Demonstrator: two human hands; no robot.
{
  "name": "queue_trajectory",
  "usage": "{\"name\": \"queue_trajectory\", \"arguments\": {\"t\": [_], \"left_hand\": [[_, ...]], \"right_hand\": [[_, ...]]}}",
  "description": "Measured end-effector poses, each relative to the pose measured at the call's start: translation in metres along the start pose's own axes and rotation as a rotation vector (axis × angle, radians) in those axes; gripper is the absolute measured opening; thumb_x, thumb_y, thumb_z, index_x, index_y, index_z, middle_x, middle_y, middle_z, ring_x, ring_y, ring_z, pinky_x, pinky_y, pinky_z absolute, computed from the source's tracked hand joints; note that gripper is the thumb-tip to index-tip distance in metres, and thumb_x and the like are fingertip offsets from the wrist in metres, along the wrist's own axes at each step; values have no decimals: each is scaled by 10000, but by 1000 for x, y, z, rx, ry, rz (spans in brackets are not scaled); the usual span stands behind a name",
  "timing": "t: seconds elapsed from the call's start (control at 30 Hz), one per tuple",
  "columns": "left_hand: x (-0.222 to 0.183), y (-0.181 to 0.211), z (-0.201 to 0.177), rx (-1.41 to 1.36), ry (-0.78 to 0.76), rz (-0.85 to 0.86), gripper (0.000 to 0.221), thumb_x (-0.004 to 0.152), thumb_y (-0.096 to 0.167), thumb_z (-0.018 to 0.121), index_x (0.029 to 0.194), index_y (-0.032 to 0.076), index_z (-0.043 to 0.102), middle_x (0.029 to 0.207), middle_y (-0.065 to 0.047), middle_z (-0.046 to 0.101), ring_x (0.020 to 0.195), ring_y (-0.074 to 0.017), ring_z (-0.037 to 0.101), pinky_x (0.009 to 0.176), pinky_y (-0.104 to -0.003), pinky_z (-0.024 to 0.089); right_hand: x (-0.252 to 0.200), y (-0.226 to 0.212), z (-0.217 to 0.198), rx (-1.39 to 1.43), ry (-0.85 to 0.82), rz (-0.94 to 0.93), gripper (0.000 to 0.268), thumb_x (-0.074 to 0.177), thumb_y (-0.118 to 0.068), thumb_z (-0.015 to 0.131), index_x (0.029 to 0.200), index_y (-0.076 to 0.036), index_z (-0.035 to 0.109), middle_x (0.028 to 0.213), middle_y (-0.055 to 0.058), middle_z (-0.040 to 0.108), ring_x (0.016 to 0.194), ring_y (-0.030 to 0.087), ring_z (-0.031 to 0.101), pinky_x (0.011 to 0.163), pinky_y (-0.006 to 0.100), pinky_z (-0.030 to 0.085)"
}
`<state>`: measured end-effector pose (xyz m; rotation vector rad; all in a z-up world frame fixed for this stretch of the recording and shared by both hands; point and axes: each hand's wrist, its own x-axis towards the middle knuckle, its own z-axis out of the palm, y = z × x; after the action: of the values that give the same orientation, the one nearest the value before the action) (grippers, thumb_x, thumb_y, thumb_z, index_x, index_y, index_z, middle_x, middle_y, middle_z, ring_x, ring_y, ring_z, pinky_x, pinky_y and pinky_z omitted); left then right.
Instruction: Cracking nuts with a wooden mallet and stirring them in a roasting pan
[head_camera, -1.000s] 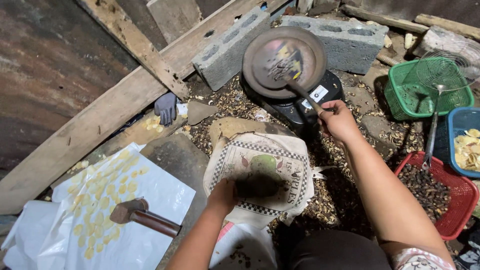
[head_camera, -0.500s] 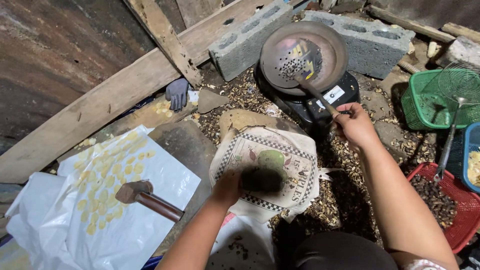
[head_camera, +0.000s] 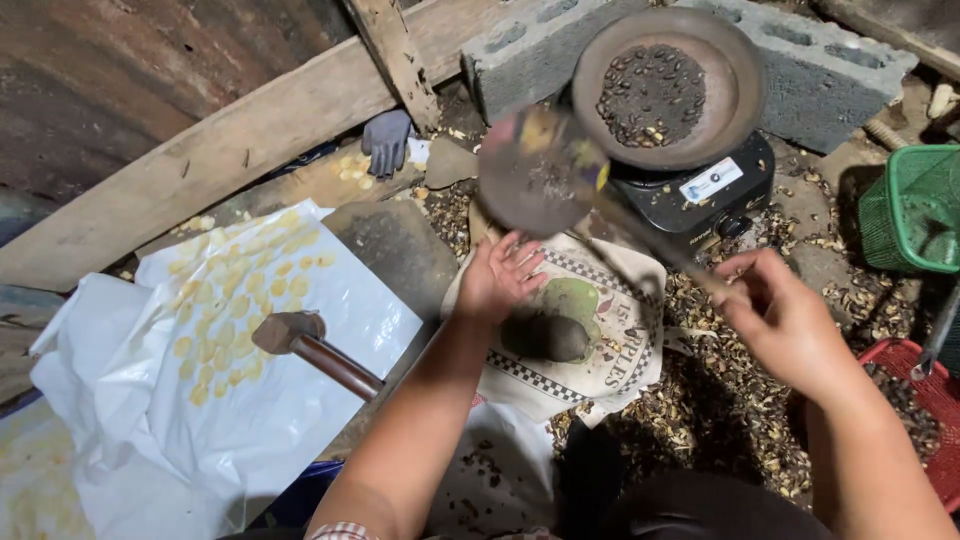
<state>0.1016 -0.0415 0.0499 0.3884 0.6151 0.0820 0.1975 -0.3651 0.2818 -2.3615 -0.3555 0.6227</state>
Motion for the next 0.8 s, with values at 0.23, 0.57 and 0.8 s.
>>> {"name": "queue_trajectory", "arguments": {"t": [0.23,0.57,0.8], "left_hand": [[25,-52,-79,1077,171,560,196,868,159,611,946,14,717,906,-101,731,803,-201,652,765,-294,555],[-39,-42,-84,2120,10,1130,227,1034,364,519,1146,241,673,1008,-17,636,1007,-244,647,880,-415,512],[-33,-57,-77,1854,58,1115,235,1008,429,586,1046,220,687,971,-53,611,949,-315,642,884,-442,515]], "right_hand": [[144,78,27,456,263,-151,231,1080,-22,519,1264,34,392,892,107,516,569,179,506,438,320,435],[109,29,129,-222,387,-613,183,955,-119,672,1102,-181,762,1130,186,631,1171,455,575,1089,524,432],[44,53,206,-328,-200,-736,518,772,-257,796,1229,-119,593,1258,218,532,1145,485,579,872,523,577]]}}
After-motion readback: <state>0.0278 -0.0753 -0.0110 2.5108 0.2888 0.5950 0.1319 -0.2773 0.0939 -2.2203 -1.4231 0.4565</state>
